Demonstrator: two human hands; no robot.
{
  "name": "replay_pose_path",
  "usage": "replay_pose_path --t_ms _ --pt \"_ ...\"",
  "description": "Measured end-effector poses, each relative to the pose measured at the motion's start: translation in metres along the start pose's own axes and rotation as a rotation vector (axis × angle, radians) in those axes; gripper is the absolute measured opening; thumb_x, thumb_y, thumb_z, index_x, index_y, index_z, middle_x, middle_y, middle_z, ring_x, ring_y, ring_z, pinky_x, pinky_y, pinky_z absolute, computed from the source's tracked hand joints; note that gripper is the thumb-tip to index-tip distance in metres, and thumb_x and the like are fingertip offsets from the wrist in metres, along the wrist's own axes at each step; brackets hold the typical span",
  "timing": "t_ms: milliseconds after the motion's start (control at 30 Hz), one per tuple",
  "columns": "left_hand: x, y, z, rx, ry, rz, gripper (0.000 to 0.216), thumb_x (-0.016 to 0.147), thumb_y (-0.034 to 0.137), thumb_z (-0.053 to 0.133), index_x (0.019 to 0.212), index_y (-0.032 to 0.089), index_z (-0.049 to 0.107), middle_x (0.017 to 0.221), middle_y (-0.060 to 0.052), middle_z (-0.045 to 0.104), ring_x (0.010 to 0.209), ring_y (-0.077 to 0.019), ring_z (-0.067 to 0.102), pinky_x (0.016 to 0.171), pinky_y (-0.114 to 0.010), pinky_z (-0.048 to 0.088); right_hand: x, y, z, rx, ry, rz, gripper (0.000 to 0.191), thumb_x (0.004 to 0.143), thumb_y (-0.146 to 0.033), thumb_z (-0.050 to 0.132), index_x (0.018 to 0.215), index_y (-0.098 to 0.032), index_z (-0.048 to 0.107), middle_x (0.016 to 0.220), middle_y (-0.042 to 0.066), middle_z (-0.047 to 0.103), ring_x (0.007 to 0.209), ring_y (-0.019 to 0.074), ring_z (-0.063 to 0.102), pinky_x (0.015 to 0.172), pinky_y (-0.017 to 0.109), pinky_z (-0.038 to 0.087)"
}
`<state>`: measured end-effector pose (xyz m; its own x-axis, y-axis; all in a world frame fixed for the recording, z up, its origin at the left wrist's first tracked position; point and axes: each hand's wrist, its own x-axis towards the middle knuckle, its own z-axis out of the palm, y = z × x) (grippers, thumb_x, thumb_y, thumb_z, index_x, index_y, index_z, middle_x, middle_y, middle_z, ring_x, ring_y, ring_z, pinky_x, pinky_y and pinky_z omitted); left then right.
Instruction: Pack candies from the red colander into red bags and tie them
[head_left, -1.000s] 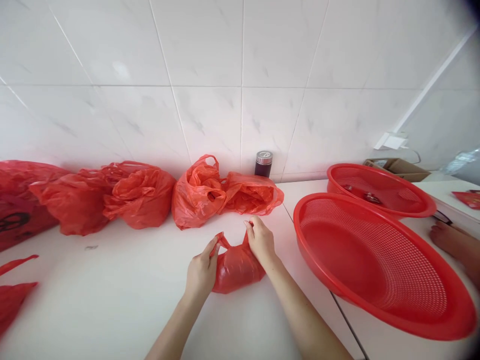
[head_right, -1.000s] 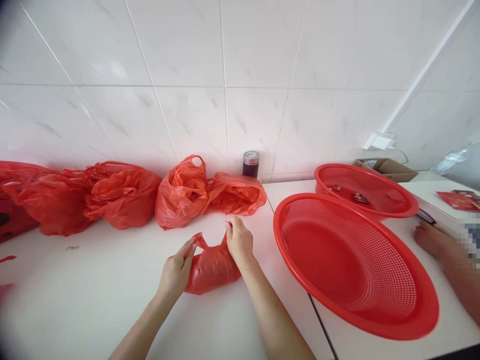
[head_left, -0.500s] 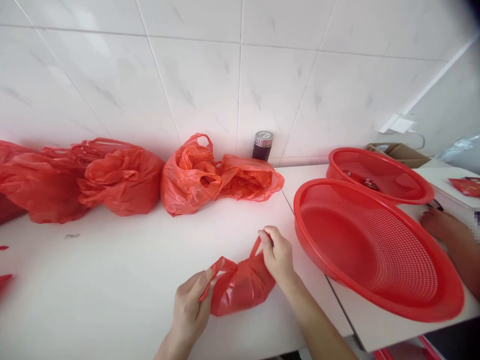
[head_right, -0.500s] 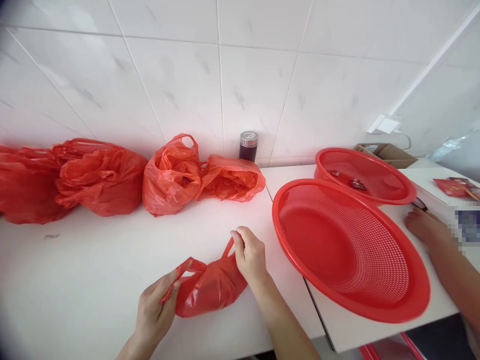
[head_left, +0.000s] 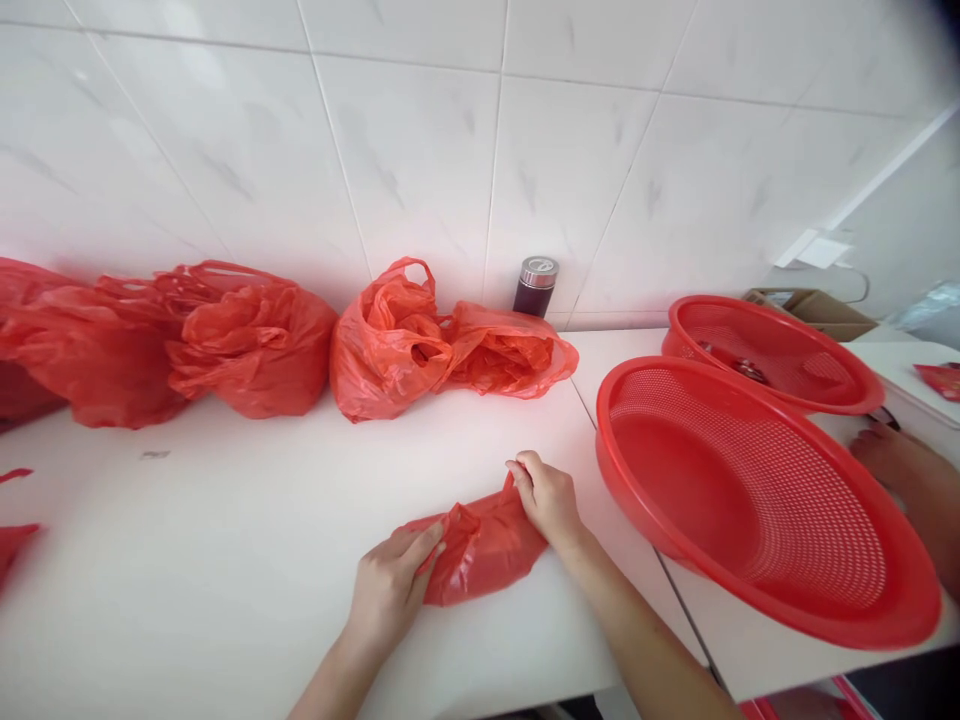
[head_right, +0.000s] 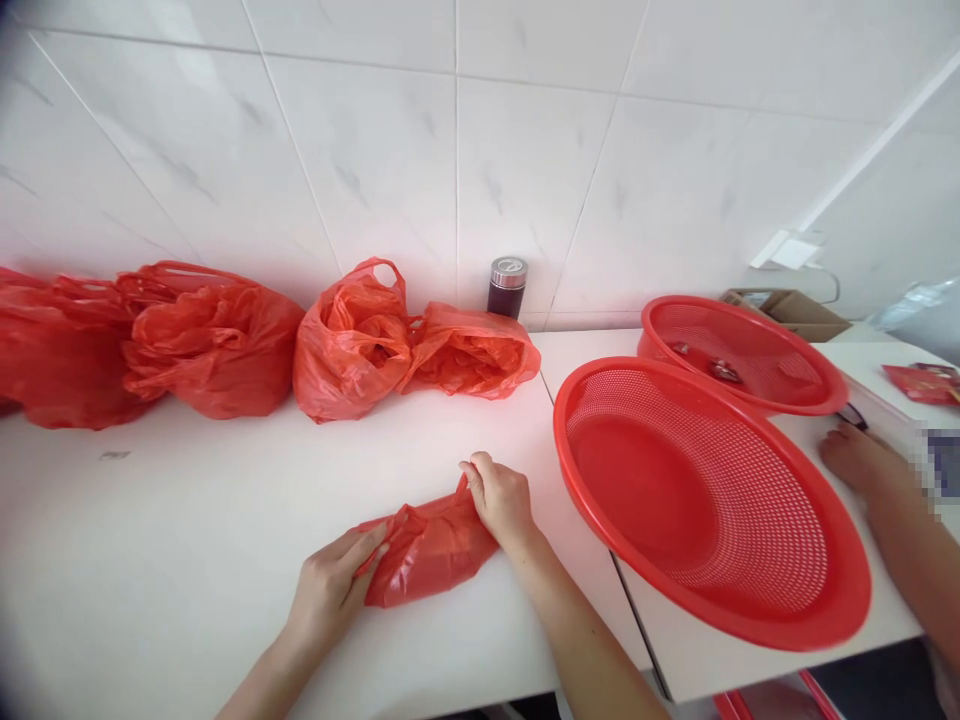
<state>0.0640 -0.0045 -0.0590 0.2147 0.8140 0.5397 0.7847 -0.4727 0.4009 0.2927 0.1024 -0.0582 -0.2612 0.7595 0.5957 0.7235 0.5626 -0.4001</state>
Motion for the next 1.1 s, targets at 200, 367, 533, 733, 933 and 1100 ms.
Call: replay_pose_path --t_ms 200,367,533,733,933,1100 --pt "-0.006 -0.007 0.01 -0.002 -0.07 -0.097 0.053 0.085 0.006 0.04 0.13 0.03 0.055 0.107 -0.001 0.073 0.079 -0.0122 0.07 0.065 -0.019 0.054 -0.007 0.007 0.009 -0.074 -0.071 0.051 0.028 0.1 -0.037 0.038 0.084 -0.02 0.054 0.052 -0.003 0.056 0.043 0.0116 0.052 0.046 0.023 0.028" --pt "-0.006 -0.006 0.014 -0.007 -0.132 -0.201 0.051 0.086 0.011 0.039 0.128 0.03 0.059 0.107 -0.001 0.074 0.081 -0.0148 0.071 0.065 -0.022 0.054 -0.008 0.008 0.011 -0.072 -0.089 0.095 0.029 0.1 -0.039 0.036 0.084 -0.021 0.053 0.053 -0.002 0.058 0.044 0.0122 0.053 0.047 0.023 0.027" --pt "0.003 0.019 -0.011 -0.326 -0.184 -0.54 0.038 0.094 0.031 0.038 0.125 0.03 0.061 0.116 -0.002 0.07 0.097 -0.0181 0.066 0.079 -0.026 0.052 -0.007 -0.003 -0.001 0.016 -0.044 0.202 0.025 0.1 -0.038 0.035 0.085 -0.022 0.048 0.058 -0.003 0.06 0.048 0.0126 0.056 0.05 0.022 0.033" --pt "-0.002 0.042 -0.062 -0.724 -0.028 -0.825 0.041 0.09 0.053 0.04 0.083 0.022 0.066 0.113 -0.006 0.067 0.104 -0.0272 0.059 0.083 -0.034 0.05 0.014 -0.025 -0.027 0.323 0.068 0.43 0.025 0.098 -0.042 0.037 0.082 -0.023 0.041 0.059 -0.005 0.046 0.048 0.0119 0.044 0.049 0.022 0.033" --pt "-0.022 0.035 -0.074 -0.753 0.154 -1.04 0.048 0.082 0.061 0.047 0.057 0.021 0.054 0.107 -0.006 0.068 0.106 -0.0313 0.059 0.094 -0.042 0.046 0.031 -0.015 -0.021 0.462 0.034 0.501 0.029 0.096 -0.045 0.039 0.077 -0.023 0.039 0.056 -0.006 0.044 0.051 0.012 0.045 0.053 0.023 0.037" --pt "-0.002 0.03 -0.075 -0.335 0.195 -0.969 0.046 0.084 0.055 0.05 0.119 0.026 0.06 0.123 -0.01 0.061 0.115 -0.0307 0.056 0.089 -0.045 0.049 0.038 -0.033 -0.036 0.644 0.016 0.505 0.027 0.094 -0.045 0.045 0.079 -0.023 0.042 0.063 -0.004 0.053 0.052 0.0108 0.048 0.054 0.023 0.04"
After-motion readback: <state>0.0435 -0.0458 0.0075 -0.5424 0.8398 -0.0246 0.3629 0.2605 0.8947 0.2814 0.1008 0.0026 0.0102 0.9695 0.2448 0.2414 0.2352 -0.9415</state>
